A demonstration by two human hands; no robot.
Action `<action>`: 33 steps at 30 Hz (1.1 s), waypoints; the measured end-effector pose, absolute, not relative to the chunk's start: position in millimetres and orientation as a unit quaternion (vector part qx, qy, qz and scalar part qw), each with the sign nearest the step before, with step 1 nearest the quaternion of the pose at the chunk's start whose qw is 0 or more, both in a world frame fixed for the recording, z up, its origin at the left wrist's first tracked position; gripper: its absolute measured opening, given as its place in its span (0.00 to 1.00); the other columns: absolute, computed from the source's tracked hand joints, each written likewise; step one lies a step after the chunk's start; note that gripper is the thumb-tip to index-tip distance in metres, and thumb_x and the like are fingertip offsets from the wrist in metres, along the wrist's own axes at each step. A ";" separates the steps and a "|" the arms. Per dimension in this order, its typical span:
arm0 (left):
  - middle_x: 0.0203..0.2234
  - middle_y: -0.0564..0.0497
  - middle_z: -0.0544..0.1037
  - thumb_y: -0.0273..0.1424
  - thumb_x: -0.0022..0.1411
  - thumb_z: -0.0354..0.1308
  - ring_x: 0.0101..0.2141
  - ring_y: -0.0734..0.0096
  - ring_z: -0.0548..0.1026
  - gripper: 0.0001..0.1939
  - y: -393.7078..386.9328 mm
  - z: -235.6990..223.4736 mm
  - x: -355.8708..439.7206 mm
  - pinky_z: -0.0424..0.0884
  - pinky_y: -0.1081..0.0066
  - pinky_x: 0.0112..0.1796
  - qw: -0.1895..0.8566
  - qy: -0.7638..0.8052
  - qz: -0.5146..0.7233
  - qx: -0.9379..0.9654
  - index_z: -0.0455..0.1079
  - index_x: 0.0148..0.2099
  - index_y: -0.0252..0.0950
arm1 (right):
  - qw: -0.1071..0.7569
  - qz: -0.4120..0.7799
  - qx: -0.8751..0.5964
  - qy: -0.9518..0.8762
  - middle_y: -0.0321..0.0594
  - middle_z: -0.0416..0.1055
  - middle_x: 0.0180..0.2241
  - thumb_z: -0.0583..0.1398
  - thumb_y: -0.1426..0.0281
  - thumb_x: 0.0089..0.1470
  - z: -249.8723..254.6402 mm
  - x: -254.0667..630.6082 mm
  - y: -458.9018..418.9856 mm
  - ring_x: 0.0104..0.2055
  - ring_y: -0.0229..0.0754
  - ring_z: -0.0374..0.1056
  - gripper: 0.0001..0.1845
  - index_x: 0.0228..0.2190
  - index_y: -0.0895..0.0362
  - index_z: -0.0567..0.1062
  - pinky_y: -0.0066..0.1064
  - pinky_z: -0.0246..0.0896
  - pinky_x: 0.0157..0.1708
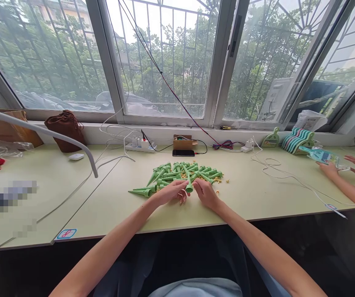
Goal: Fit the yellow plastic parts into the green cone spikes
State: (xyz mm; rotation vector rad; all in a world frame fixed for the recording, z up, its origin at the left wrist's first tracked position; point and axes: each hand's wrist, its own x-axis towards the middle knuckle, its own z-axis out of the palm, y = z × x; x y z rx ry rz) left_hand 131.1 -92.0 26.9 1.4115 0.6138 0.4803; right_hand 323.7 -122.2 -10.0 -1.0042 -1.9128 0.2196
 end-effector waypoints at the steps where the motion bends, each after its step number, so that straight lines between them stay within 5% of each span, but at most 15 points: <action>1: 0.30 0.49 0.74 0.53 0.58 0.58 0.22 0.77 0.72 0.25 -92.0 26.7 130.8 0.66 0.75 0.23 0.695 0.269 0.216 0.631 0.62 0.38 0.34 | 0.466 0.091 -0.406 -0.781 0.32 0.55 0.21 0.46 0.63 0.67 -10.7 323.8 -121.7 0.22 0.36 0.51 0.19 0.23 0.54 0.56 0.29 0.47 0.25; 24: 0.22 0.54 0.67 0.45 0.60 0.59 0.22 0.77 0.67 0.19 -90.6 13.8 134.3 0.65 0.75 0.24 0.522 0.240 0.272 0.772 0.69 0.39 0.31 | 0.425 0.101 -0.444 -0.783 0.33 0.58 0.18 0.46 0.66 0.65 -18.1 320.5 -117.0 0.20 0.35 0.52 0.20 0.22 0.55 0.59 0.30 0.46 0.25; 33: 0.30 0.51 0.67 0.37 0.64 0.55 0.28 0.77 0.68 0.12 -93.7 12.9 137.8 0.65 0.75 0.28 0.324 0.226 0.322 0.860 0.67 0.32 0.33 | 0.420 0.133 -0.450 -0.777 0.33 0.56 0.18 0.45 0.65 0.64 -19.4 320.6 -112.7 0.20 0.35 0.51 0.20 0.20 0.55 0.55 0.30 0.46 0.24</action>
